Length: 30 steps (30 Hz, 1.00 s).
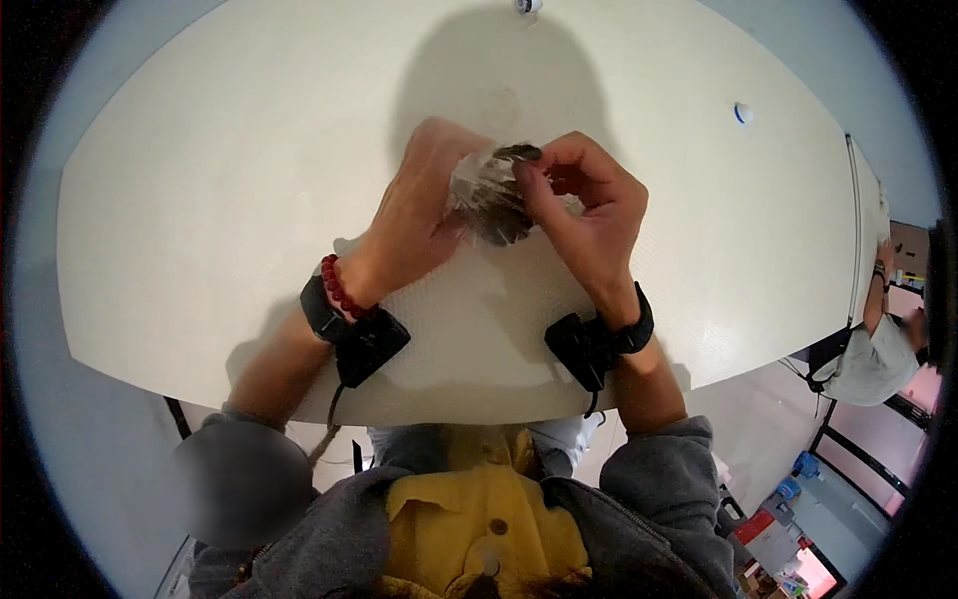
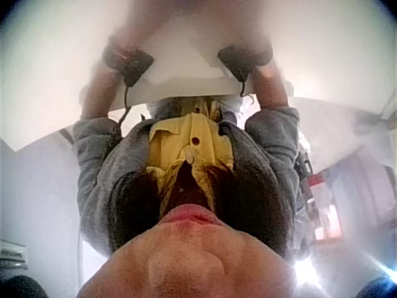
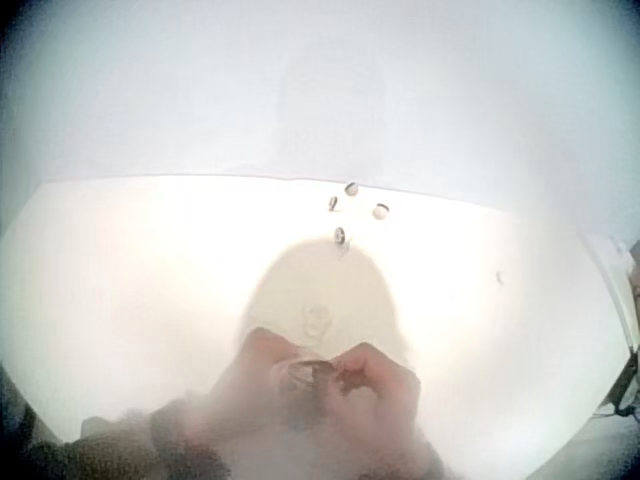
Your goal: The person assembles badminton shuttlecocks by placing feathers into a circular base and securing them with a cap and adhesive strip.
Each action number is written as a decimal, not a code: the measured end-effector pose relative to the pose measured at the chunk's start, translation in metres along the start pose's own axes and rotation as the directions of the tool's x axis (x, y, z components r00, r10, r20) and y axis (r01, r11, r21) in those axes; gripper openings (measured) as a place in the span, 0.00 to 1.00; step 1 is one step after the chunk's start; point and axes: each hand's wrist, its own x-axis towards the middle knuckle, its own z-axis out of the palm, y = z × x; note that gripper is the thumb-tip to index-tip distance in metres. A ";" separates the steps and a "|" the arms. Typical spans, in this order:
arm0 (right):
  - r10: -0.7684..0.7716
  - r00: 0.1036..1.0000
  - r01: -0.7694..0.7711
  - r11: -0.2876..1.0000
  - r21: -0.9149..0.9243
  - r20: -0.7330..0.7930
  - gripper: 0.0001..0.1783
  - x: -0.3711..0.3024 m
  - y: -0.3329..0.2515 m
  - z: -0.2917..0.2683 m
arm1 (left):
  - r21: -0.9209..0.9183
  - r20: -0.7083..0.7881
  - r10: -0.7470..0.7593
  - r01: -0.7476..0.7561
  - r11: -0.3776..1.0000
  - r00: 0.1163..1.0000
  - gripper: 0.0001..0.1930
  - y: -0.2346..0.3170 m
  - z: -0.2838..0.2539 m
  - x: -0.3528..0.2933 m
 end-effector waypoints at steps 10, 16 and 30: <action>-0.009 1.000 0.007 0.997 0.075 0.020 0.06 0.000 -0.007 -0.001 | -0.154 0.017 -0.110 0.111 0.982 0.994 0.22 -0.003 0.004 -0.003; -0.107 0.994 0.106 0.994 -0.028 -0.032 0.05 -0.002 -0.002 0.001 | -0.183 0.031 -0.166 0.169 0.969 0.986 0.22 -0.002 0.006 -0.003; -0.323 0.940 0.301 0.937 -0.180 -0.111 0.07 -0.004 -0.005 0.004 | -0.416 0.110 -0.283 0.303 0.857 0.953 0.23 -0.013 0.010 -0.013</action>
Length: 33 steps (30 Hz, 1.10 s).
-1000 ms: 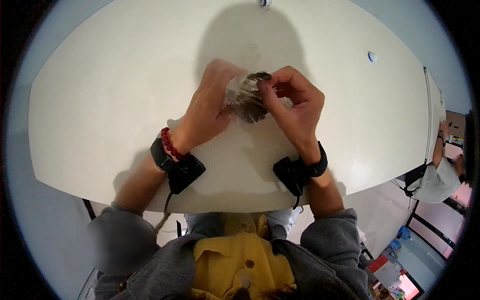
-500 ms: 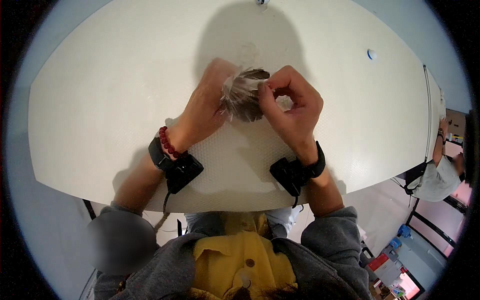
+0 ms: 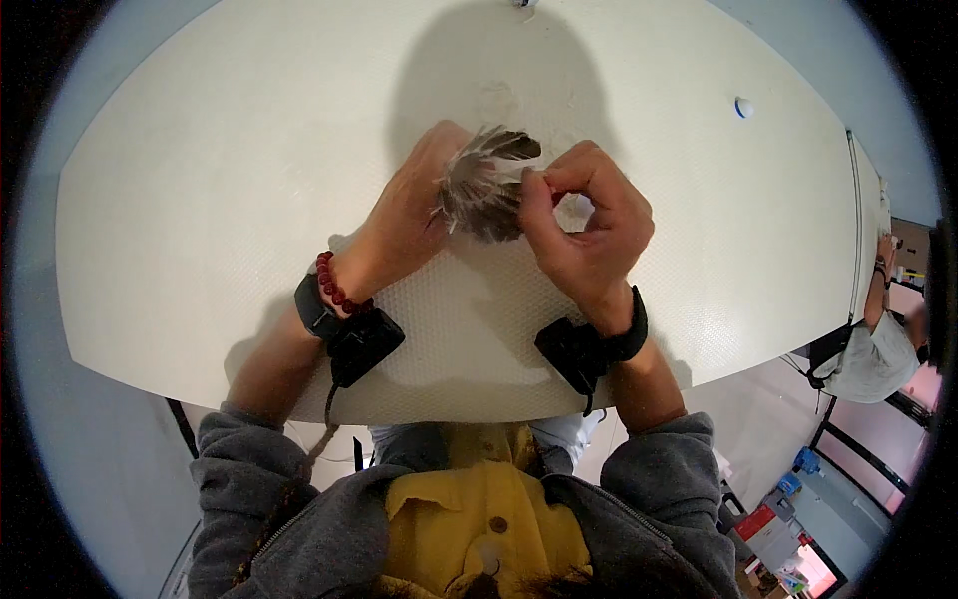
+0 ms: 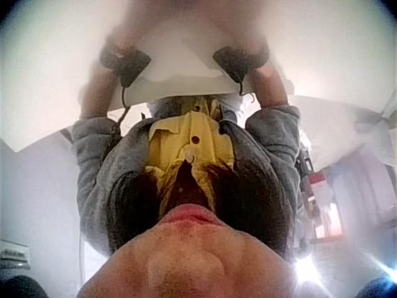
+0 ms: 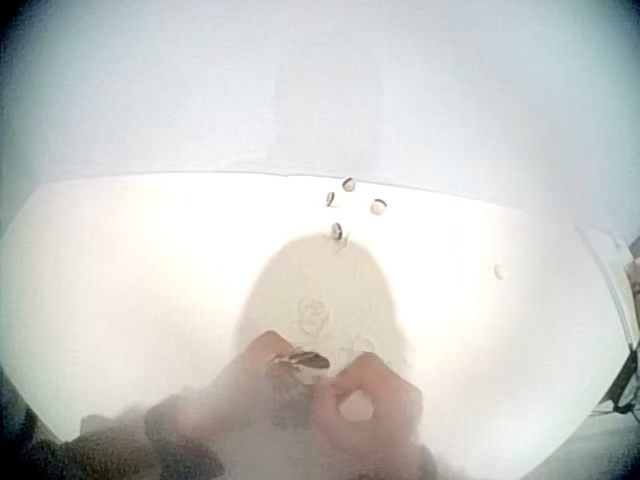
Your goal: The person assembles badminton shuttlecocks by placing feathers into a circular base and securing them with a cap and adhesive strip.
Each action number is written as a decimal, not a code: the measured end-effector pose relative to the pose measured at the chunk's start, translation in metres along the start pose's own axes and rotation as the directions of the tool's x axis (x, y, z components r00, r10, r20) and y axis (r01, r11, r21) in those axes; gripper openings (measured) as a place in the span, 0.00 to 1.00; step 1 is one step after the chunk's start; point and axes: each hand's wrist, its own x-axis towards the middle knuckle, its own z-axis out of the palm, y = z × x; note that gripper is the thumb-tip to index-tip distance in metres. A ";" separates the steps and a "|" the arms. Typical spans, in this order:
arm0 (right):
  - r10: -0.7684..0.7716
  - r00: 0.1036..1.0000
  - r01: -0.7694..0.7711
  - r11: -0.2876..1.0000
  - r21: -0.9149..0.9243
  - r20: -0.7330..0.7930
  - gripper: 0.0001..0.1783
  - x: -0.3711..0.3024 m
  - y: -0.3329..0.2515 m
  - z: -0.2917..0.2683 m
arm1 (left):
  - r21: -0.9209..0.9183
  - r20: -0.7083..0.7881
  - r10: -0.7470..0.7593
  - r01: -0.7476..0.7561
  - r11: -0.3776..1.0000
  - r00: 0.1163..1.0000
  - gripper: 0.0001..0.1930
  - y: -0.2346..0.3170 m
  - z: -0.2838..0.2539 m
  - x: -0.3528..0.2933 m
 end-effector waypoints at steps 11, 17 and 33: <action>0.122 0.993 -0.122 0.992 0.013 0.008 0.08 0.005 -0.002 -0.004 | 0.042 0.002 0.128 -0.128 0.991 0.992 0.16 0.006 0.000 0.006; 0.058 0.998 -0.058 0.998 0.010 -0.021 0.09 0.004 0.000 -0.003 | 0.104 0.015 0.087 -0.088 0.991 0.996 0.14 0.009 -0.001 0.007; 0.061 0.993 -0.052 0.994 0.099 -0.096 0.08 -0.003 0.000 0.002 | -0.180 -0.012 0.005 -0.007 0.984 1.000 0.18 0.022 0.002 0.006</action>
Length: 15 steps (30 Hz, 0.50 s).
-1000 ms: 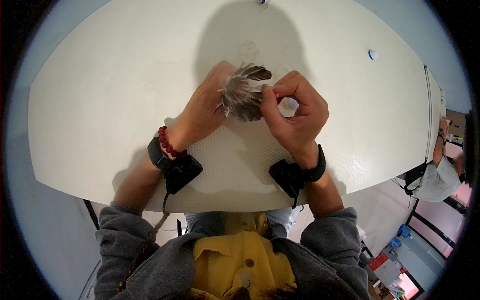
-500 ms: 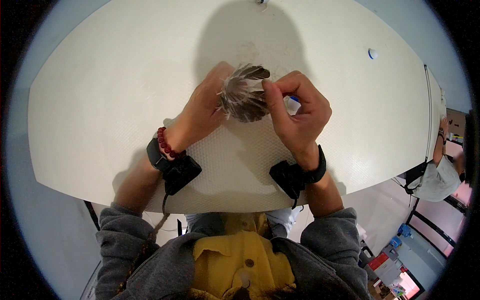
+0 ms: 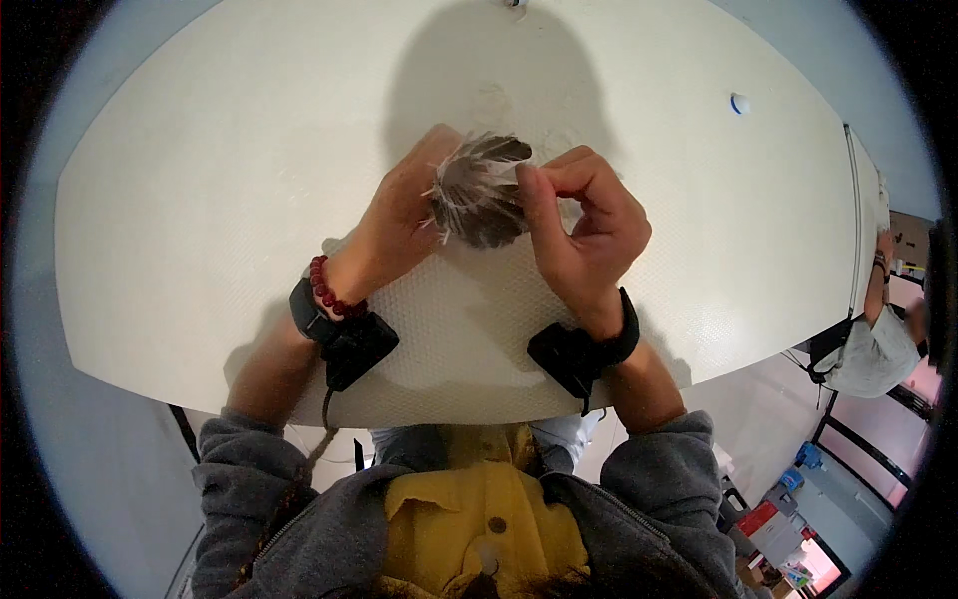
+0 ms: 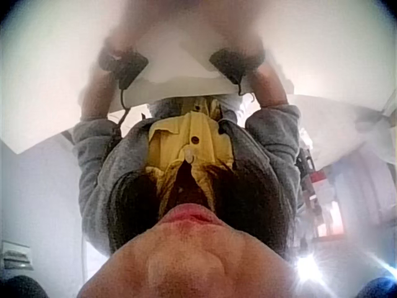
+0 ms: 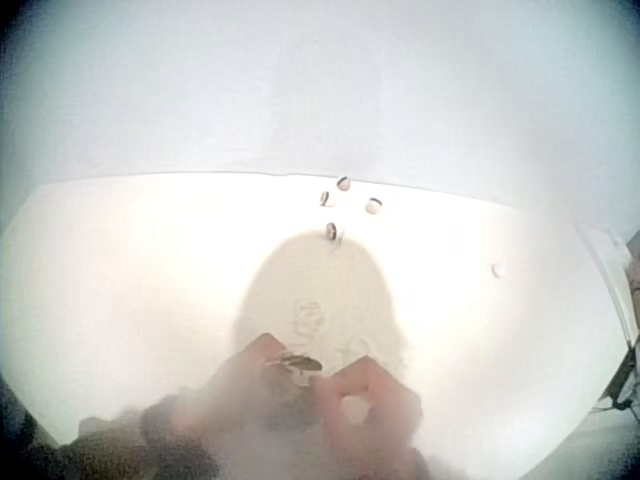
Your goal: The person assembles badminton shuttlecocks by placing feathers into a circular base and securing them with a cap and adhesive strip.
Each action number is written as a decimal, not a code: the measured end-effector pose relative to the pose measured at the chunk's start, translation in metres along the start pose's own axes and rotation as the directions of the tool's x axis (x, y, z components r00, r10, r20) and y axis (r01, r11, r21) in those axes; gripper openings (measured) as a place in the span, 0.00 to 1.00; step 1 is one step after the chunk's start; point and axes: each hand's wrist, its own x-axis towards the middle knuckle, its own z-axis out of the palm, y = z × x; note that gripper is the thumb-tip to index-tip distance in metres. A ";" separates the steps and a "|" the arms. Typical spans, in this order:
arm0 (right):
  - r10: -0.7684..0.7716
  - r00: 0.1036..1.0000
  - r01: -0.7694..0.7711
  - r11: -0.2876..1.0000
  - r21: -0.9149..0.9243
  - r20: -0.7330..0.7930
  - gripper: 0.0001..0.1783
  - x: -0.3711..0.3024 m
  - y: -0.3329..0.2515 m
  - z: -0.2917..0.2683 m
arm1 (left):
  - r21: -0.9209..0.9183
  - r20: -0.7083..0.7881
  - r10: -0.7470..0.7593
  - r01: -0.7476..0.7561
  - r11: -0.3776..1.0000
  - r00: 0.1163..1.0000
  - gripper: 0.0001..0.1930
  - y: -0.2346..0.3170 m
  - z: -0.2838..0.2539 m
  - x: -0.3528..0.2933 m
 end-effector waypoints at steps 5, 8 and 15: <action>0.160 0.987 -0.159 0.987 0.024 -0.014 0.08 -0.003 0.000 0.003 | 0.134 0.025 0.049 -0.052 0.990 0.998 0.16 -0.009 -0.005 0.003; 0.129 0.992 -0.129 0.992 0.005 0.004 0.07 0.001 -0.001 0.002 | 0.240 0.077 0.194 -0.207 0.949 0.978 0.15 -0.008 -0.006 0.006; 0.121 0.989 -0.116 0.991 -0.063 0.085 0.07 0.003 -0.001 -0.002 | 0.233 0.040 0.069 -0.076 0.969 0.997 0.16 -0.011 -0.006 0.002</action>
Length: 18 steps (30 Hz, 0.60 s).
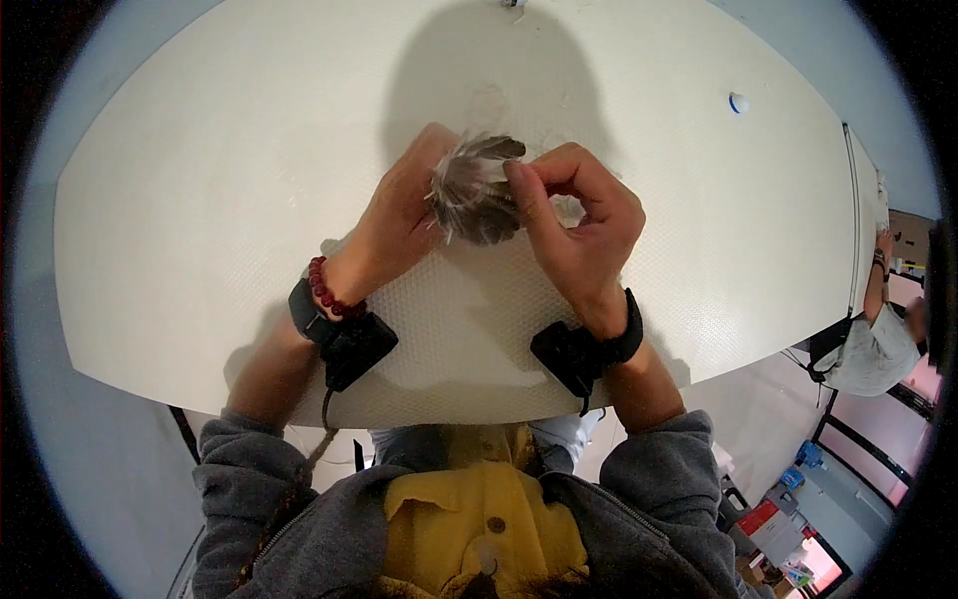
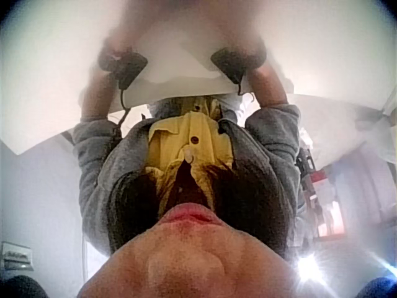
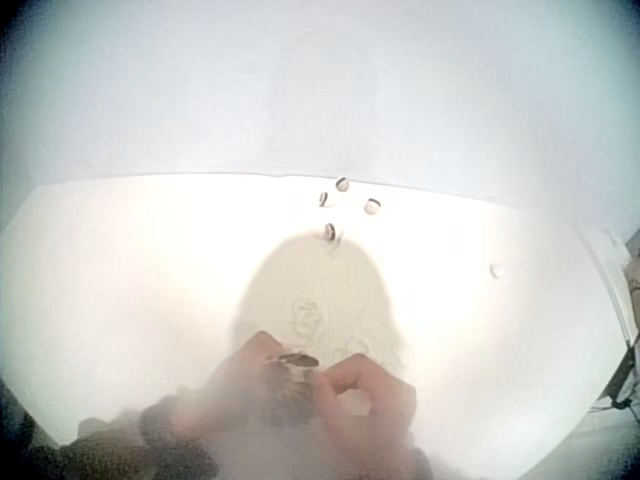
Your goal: The person assembles badminton shuttlecocks by placing feathers into a circular base and securing them with a cap and adhesive strip.
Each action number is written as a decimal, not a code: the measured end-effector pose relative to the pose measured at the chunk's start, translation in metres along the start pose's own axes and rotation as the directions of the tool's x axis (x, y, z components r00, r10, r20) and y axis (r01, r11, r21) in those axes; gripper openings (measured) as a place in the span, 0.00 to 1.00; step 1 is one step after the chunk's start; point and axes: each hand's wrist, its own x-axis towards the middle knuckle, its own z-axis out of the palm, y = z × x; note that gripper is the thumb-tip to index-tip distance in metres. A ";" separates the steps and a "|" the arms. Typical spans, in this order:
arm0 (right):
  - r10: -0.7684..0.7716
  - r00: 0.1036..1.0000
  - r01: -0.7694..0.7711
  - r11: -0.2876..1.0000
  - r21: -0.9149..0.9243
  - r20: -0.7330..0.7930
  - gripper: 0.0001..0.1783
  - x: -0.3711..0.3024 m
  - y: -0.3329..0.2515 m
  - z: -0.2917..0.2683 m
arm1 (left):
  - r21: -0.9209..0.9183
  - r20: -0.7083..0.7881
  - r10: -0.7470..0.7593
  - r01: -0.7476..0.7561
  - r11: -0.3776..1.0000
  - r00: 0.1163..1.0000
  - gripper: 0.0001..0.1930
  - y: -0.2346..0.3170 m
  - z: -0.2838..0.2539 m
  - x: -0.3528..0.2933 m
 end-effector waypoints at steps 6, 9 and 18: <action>0.003 0.998 -0.002 1.000 -0.022 0.055 0.06 0.000 0.001 -0.003 | 0.022 0.007 0.064 -0.064 0.998 0.998 0.17 0.007 0.001 0.003; 0.009 0.998 -0.008 1.000 -0.010 0.069 0.06 0.000 0.001 -0.005 | -0.064 0.021 -0.054 0.056 0.996 0.998 0.17 0.003 0.001 0.002; 0.195 0.970 -0.205 0.977 0.062 0.143 0.09 0.002 -0.001 -0.006 | 0.228 0.081 0.083 -0.099 0.969 0.993 0.18 0.006 -0.003 -0.004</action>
